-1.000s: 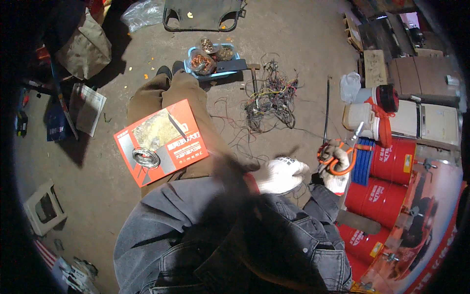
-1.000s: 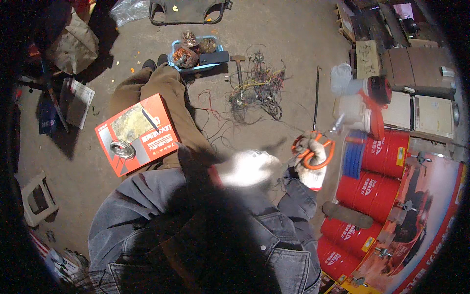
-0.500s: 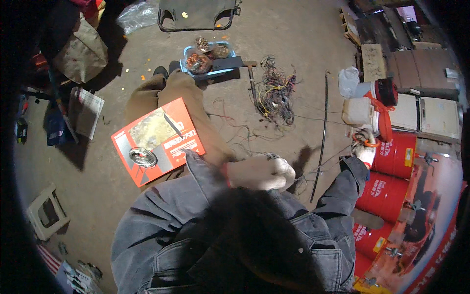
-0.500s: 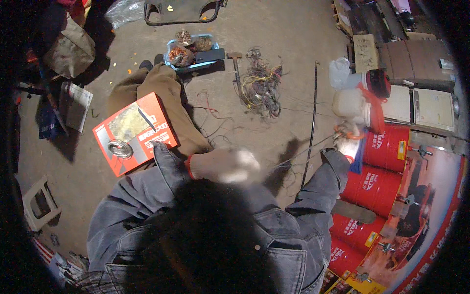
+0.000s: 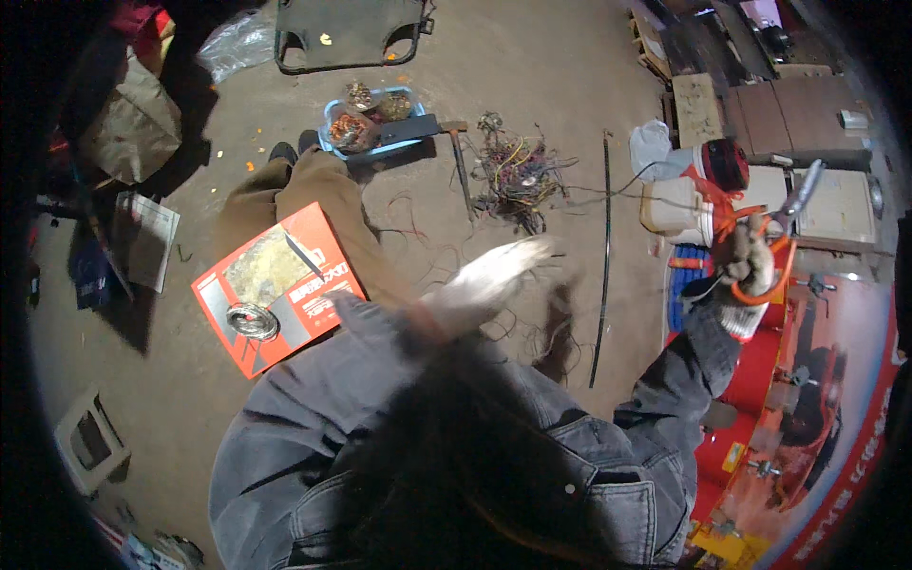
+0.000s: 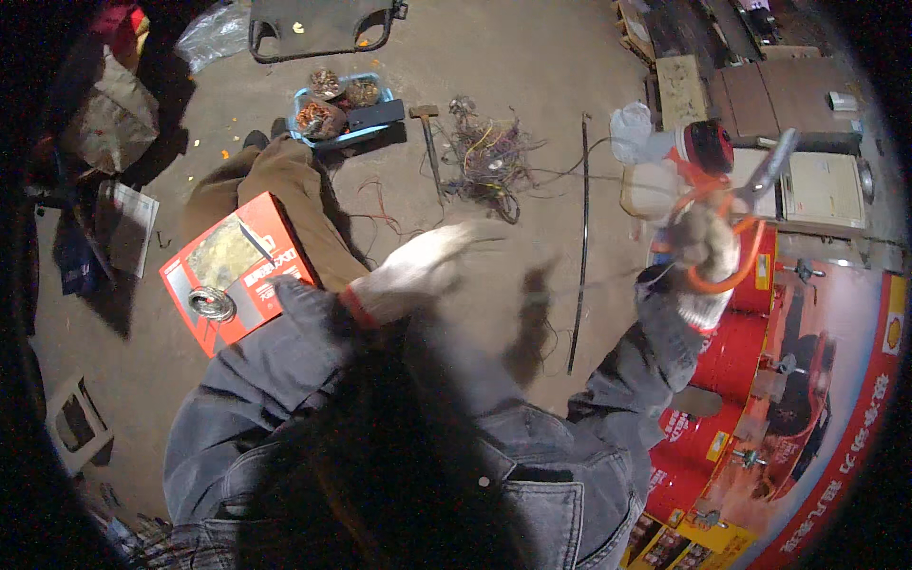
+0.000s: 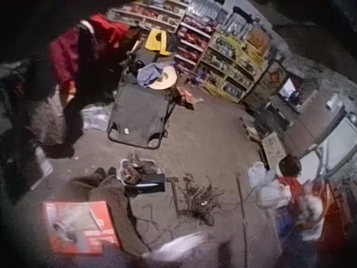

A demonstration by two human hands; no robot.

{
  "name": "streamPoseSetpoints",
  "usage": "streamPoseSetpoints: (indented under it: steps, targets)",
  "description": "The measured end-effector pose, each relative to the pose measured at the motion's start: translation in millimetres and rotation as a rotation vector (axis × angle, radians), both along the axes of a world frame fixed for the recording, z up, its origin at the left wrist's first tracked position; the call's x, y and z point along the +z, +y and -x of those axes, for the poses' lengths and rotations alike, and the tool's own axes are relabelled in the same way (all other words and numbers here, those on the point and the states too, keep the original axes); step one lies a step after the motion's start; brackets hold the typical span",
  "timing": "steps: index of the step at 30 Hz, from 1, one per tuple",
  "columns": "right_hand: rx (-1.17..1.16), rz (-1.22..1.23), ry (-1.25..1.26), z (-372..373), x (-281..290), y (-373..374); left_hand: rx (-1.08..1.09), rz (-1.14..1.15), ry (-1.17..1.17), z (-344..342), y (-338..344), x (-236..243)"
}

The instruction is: The person sits on the floor and uses shears to cut multiple wires from a tangled bundle. They repeatedly pick up wire sections, cut them, and place the cut pieces back onto the floor.

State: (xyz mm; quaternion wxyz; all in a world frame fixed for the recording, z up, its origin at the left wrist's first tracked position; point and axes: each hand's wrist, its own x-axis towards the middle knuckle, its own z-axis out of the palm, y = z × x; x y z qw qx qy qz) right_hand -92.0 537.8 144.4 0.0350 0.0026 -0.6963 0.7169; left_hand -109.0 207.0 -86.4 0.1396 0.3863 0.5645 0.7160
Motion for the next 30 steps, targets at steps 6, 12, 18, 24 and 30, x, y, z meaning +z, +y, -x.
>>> streamPoseSetpoints:
  steps: [6,12,18,24,30]
  targets:
    - [-0.028,-0.180,-0.238,-34,-41,-88,-0.356,-0.481,-1.468,3,69,27]
    - [-0.135,0.222,-0.208,-108,-80,-33,0.140,-0.545,-1.384,59,97,-5]
    - [-0.960,-0.072,0.245,-198,-73,74,0.456,-0.623,-1.731,120,58,-113]
    - [-1.407,0.077,0.150,-229,-140,112,0.350,-0.394,-1.426,94,67,-59]
    - [-1.084,0.072,-0.258,-212,-210,78,0.070,-0.158,-0.462,87,69,29]
